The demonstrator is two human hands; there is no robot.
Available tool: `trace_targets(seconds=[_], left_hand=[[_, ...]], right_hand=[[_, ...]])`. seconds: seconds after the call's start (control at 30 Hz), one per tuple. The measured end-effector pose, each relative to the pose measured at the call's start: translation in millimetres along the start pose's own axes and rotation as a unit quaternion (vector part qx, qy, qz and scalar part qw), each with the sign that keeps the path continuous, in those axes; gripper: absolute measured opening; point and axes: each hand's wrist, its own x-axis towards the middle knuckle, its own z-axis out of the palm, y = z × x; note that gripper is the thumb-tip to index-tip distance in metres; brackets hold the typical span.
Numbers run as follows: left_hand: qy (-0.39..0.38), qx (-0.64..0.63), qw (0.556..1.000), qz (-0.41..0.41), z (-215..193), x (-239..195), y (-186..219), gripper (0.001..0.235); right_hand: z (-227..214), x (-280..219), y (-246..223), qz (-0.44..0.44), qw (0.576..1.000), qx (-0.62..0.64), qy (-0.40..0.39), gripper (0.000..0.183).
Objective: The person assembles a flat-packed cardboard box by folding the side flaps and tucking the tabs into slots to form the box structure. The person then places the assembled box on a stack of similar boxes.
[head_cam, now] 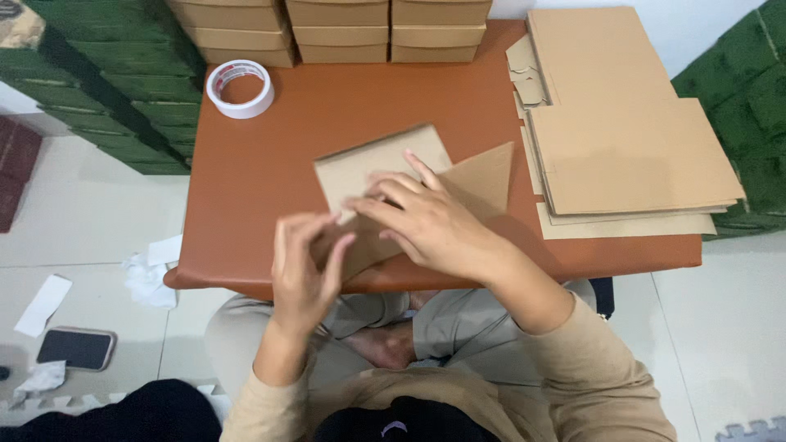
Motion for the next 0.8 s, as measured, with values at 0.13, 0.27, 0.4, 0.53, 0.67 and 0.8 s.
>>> trace_targets(seconds=[0.13,0.27,0.4,0.53,0.67,0.8], left_hand=[[0.004,-0.168,0.983,0.069,-21,-7,23,0.080],[-0.164,0.043,0.977,0.130,-26,-1,24,0.075],[-0.147,0.247,0.937,0.197,-9,0,19,0.028],[-0.160,0.246,0.934,0.203,8,-9,0,0.025],[-0.213,0.218,0.939,0.159,9,-15,-7,0.032],[-0.226,0.226,0.936,0.145,4,-15,-6,0.034]], right_hand=[[-32,-14,-8,-0.073,0.996,-0.003,0.045,0.015],[-59,-48,-8,-0.040,0.996,0.034,0.066,0.023],[-40,-83,13,0.056,0.985,0.140,0.088,0.011],[-5,-120,30,0.168,0.976,0.141,-0.011,0.052],[-7,-118,-2,0.126,0.979,0.019,-0.160,0.082],[8,-114,-17,0.080,0.968,-0.199,-0.134,0.081]])
